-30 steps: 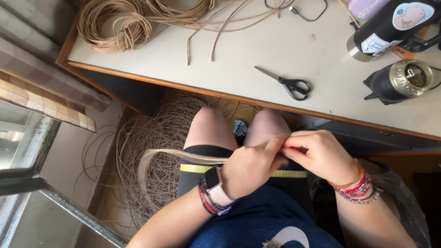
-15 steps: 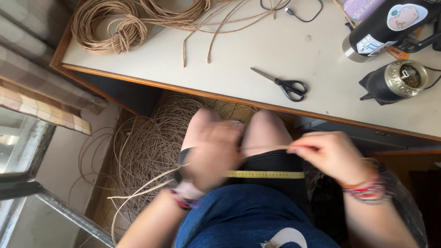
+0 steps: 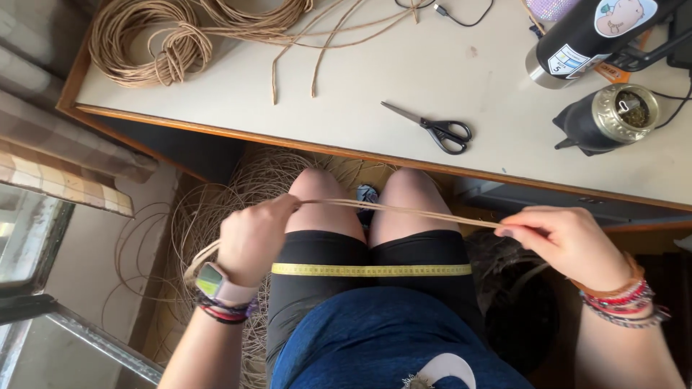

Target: Measuring and cutting natural fiber strips to specific lengths using a tape measure and scissors.

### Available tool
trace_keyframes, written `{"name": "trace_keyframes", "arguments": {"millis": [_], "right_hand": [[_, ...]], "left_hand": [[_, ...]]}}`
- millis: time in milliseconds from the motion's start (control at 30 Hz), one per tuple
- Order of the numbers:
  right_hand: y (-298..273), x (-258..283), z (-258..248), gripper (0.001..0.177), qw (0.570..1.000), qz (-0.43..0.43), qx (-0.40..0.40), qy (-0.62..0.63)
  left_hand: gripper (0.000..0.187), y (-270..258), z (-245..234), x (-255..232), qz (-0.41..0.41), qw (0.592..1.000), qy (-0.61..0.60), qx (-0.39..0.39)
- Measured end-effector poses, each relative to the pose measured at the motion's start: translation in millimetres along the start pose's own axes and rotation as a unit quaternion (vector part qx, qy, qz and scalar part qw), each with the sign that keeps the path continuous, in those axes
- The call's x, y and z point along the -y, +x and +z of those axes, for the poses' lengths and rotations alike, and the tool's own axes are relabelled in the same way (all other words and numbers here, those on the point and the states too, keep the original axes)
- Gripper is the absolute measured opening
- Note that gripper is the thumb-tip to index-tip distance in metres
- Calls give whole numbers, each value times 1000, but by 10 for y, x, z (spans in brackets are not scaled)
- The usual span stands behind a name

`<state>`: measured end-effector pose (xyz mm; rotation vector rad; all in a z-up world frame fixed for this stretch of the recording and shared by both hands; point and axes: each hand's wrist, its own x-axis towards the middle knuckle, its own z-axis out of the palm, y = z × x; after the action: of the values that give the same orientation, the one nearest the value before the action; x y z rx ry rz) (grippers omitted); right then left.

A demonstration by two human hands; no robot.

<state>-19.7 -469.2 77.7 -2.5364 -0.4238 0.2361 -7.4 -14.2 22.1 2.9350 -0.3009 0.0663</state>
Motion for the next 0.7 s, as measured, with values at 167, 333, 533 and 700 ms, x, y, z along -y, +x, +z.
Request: {"name": "trace_keyframes", "arguments": {"millis": [167, 333, 533, 700], "right_hand": [[77, 262, 135, 17, 997, -63, 21, -38], [310, 530, 392, 17, 991, -121, 49, -8], [709, 376, 367, 13, 994, -45, 70, 65], [1448, -725, 794, 45, 965, -38, -160, -207]], "left_hand": [[42, 38, 43, -430, 37, 996, -26, 78], [70, 25, 182, -1486, 213, 964, -137, -74], [22, 225, 597, -1407, 202, 960, -165, -99], [8, 283, 718, -1072, 56, 973, -224, 28]]}}
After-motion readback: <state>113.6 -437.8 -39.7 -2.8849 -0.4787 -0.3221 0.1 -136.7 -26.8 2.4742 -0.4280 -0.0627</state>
